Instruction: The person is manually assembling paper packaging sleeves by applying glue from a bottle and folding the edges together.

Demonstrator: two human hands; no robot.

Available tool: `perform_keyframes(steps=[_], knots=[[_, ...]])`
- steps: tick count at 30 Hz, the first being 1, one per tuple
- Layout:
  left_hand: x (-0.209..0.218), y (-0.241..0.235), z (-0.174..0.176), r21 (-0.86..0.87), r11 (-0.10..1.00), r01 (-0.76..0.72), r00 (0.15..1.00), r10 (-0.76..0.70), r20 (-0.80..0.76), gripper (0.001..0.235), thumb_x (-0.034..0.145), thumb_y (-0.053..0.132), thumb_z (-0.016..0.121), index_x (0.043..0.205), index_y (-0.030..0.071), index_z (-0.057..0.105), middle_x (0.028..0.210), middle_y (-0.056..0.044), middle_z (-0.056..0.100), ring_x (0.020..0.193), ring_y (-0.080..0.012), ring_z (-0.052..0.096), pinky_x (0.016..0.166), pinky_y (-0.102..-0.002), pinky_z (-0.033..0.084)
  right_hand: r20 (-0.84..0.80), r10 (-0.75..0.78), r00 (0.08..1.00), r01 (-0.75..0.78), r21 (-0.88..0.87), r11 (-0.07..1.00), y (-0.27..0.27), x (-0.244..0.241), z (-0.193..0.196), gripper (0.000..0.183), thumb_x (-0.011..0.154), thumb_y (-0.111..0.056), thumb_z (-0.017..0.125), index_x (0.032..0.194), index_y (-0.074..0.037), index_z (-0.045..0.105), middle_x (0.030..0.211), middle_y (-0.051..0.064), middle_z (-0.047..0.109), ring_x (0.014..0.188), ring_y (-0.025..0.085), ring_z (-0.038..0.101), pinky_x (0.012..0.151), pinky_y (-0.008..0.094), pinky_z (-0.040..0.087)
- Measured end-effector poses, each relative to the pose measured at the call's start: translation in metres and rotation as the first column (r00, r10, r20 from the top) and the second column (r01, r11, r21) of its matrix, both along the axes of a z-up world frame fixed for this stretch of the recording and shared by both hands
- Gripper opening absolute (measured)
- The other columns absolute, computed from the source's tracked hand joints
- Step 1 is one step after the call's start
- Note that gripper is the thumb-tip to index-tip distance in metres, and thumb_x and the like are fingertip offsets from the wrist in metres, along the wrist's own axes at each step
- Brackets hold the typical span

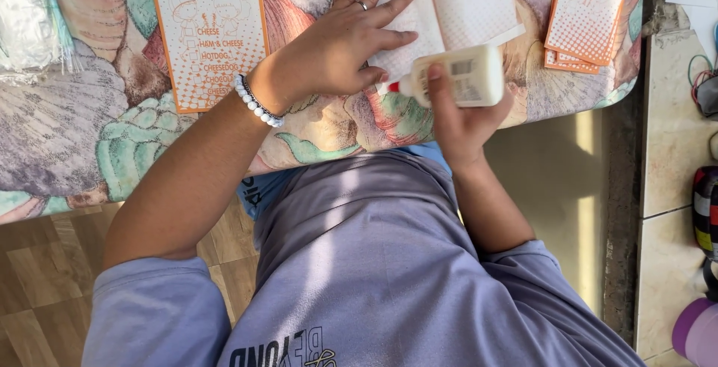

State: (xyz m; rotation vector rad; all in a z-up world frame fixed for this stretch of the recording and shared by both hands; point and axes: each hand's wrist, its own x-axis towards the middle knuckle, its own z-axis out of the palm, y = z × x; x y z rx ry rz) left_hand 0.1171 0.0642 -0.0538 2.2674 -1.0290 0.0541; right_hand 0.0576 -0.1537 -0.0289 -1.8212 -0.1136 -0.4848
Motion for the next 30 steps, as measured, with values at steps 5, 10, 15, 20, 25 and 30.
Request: perform_keyframes(steps=[5,10,15,20,25,30], knots=[[-0.001,0.0,-0.004,-0.035,0.999,-0.002,1.0,0.003,0.029,0.071,0.074,0.018,0.081,0.143,0.008,0.065,0.162,-0.027,0.033,0.149,-0.0529,0.016,0.118,-0.07,0.01,0.094,0.001,0.996,0.004,-0.056,0.998,-0.012,0.012,0.002,0.025,0.09,-0.012,0.085,0.089,0.005,0.066,0.085,0.013,0.07,0.074,0.017,0.065,0.06,0.034,0.058],[0.0,0.0,-0.005,-0.034,0.999,-0.013,1.0,0.014,0.007,0.067,0.079,0.019,0.082,0.143,0.01,0.065,0.164,-0.025,0.03,0.151,-0.0504,0.013,0.118,-0.069,0.007,0.216,-0.046,0.975,0.067,-0.089,0.994,-0.046,0.036,0.001,0.025,0.094,-0.01,0.084,0.087,0.005,0.065,0.081,0.013,0.071,0.072,0.021,0.071,0.058,0.033,0.06],[0.0,0.001,-0.003,-0.016,1.0,-0.009,0.999,0.009,0.036,0.07,0.076,0.021,0.082,0.143,0.009,0.065,0.163,-0.026,0.033,0.15,-0.0515,0.016,0.118,-0.069,0.01,0.039,0.049,0.998,-0.051,0.049,0.997,-0.009,0.008,0.01,0.021,0.094,-0.013,0.081,0.094,0.004,0.067,0.09,0.015,0.072,0.079,0.021,0.072,0.063,0.032,0.061],[-0.001,0.001,-0.004,-0.04,0.999,-0.003,1.0,0.004,0.023,0.068,0.079,0.019,0.081,0.143,0.008,0.065,0.163,-0.027,0.032,0.15,-0.052,0.015,0.118,-0.069,0.008,0.107,0.0,0.994,0.005,-0.043,0.999,-0.03,0.018,0.0,0.022,0.094,-0.01,0.082,0.099,0.005,0.066,0.091,0.012,0.07,0.082,0.019,0.067,0.068,0.034,0.059],[-0.002,0.001,-0.004,-0.045,0.999,-0.01,1.0,0.011,0.016,0.066,0.081,0.017,0.081,0.143,0.008,0.065,0.163,-0.027,0.033,0.151,-0.0503,0.015,0.12,-0.066,0.007,0.155,-0.026,0.988,0.021,0.035,0.999,-0.051,0.035,-0.003,0.02,0.096,-0.01,0.08,0.1,0.006,0.068,0.094,0.014,0.072,0.087,0.024,0.073,0.072,0.037,0.065],[-0.002,0.001,-0.002,-0.028,1.0,-0.009,1.0,0.009,0.009,0.066,0.081,0.021,0.08,0.145,0.009,0.064,0.164,-0.026,0.031,0.151,-0.0507,0.012,0.119,-0.069,0.008,0.167,0.027,0.986,-0.015,-0.071,0.997,-0.038,0.023,0.002,0.018,0.097,-0.006,0.079,0.097,0.005,0.064,0.096,0.015,0.071,0.089,0.021,0.07,0.075,0.036,0.062]])
